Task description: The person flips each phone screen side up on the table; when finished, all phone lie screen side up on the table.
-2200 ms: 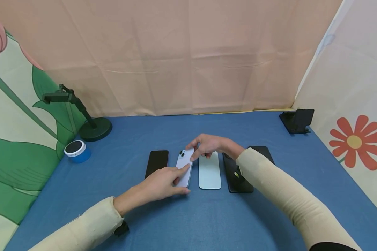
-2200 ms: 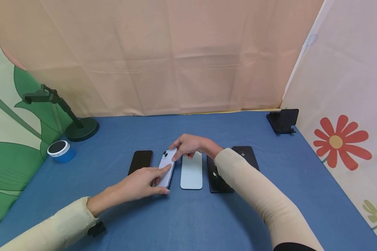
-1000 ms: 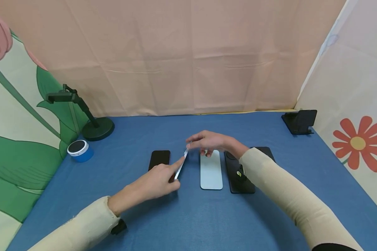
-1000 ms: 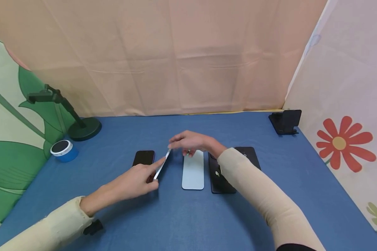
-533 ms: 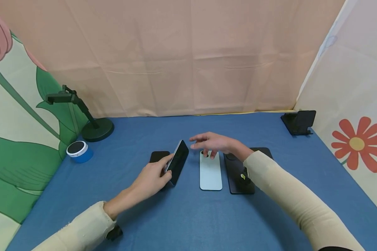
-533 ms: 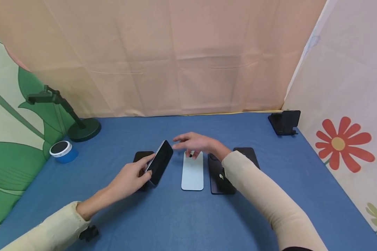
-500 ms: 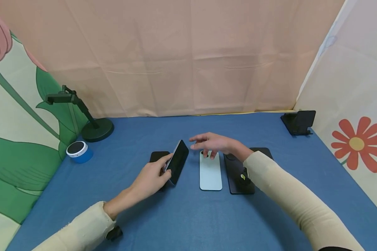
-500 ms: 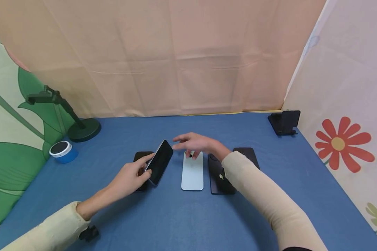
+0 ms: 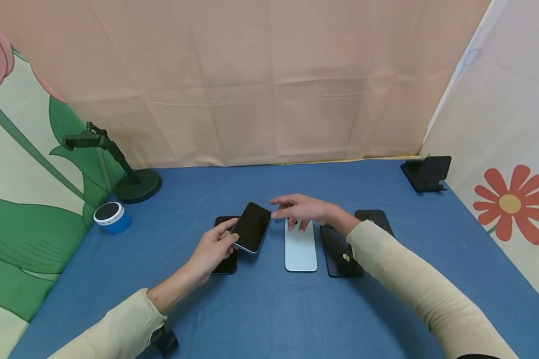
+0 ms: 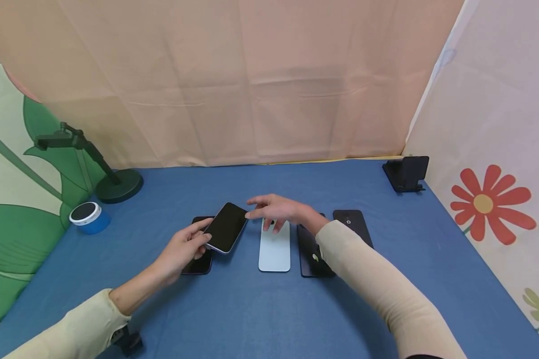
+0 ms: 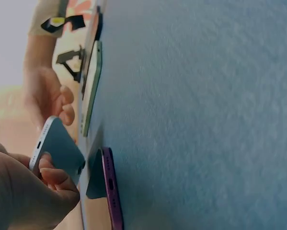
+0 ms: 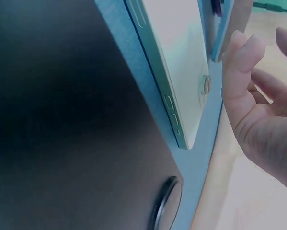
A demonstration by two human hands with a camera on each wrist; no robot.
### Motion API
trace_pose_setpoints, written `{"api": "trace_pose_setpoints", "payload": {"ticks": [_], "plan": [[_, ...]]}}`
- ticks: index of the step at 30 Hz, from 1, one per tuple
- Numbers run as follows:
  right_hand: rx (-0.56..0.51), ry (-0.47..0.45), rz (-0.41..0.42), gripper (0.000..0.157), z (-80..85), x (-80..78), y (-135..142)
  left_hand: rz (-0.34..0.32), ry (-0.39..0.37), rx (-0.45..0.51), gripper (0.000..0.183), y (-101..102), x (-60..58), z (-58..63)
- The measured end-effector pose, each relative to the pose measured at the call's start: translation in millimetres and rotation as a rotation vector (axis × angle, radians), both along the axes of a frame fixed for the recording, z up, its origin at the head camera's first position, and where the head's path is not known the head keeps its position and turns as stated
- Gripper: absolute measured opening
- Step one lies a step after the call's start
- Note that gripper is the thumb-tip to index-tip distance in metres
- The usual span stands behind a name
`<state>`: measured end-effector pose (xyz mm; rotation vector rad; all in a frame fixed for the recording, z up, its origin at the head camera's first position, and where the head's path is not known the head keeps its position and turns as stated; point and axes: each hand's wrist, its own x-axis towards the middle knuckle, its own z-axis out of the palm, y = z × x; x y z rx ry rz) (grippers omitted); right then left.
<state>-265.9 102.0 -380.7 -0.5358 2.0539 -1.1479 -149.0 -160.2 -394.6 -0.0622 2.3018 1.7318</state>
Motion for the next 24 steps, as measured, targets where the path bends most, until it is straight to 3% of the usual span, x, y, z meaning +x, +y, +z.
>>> {"api": "trace_pose_setpoints", "payload": {"ticks": [4,12,18,24], "plan": [[0.0,-0.017,-0.024,0.067,-2.9,3.3,-4,0.033,-0.047,0.081,0.054,1,0.4,0.0],[-0.107,-0.059,-0.126,0.071,-9.4,8.9,-14,0.026,-0.057,0.121,0.058,7,0.6,-2.0],[-0.216,-0.022,-0.189,0.068,-11.0,11.3,-17,-0.05,-0.041,0.129,0.065,6,1.4,-1.5],[-0.224,0.036,-0.231,0.066,-13.0,12.7,-17,-0.156,-0.012,0.058,0.074,3,1.5,-0.1]]}}
